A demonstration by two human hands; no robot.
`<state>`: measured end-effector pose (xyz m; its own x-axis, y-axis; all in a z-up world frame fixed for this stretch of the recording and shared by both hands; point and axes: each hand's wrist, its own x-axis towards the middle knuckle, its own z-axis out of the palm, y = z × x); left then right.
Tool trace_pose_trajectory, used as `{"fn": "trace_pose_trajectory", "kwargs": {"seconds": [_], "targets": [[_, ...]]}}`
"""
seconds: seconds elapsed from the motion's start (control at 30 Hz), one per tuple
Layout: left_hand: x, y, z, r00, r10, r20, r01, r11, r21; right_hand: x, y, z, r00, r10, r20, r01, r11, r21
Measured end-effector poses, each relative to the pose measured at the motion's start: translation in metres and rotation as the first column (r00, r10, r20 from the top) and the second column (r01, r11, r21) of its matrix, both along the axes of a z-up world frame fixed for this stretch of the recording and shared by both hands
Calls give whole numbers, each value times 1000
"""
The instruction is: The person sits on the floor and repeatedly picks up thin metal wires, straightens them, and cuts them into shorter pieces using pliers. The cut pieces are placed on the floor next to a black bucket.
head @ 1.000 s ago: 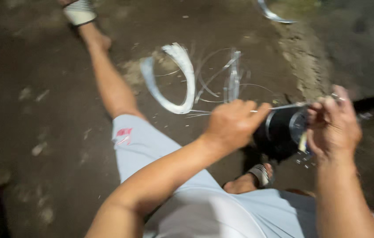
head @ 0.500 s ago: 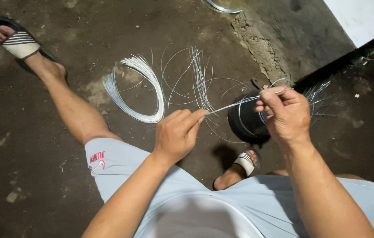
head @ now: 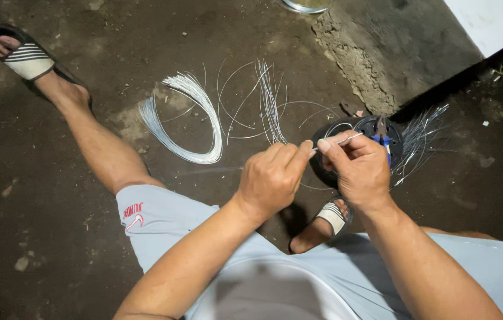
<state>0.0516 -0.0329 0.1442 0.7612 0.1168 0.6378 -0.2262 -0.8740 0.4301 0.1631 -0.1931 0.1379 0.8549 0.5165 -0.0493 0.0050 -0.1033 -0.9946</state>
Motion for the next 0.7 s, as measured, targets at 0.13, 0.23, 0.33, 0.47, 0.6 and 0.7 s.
{"fn": "trace_pose_trajectory", "kwargs": {"seconds": [0.13,0.23,0.33,0.47,0.6,0.7], "targets": [[-1,5,-3,1000,-14,3,14,1000,-21,-1,4,-8,1000,11,5,-11,999,-39],[-4,0,-2,996,21,91,-11,994,-107,-4,6,-13,999,16,-52,-15,1000,21],[-7,-1,0,987,28,158,-3,988,-155,-8,6,-15,993,23,-118,-18,999,43],[-8,2,5,984,37,172,-5,983,-181,-3,4,-6,980,110,-164,-105,994,40],[-9,2,8,986,56,158,-22,977,-214,-2,4,-2,969,122,-216,-100,989,107],[-9,0,8,985,62,158,-25,973,-228,-5,4,-4,983,99,-153,-92,994,50]]}}
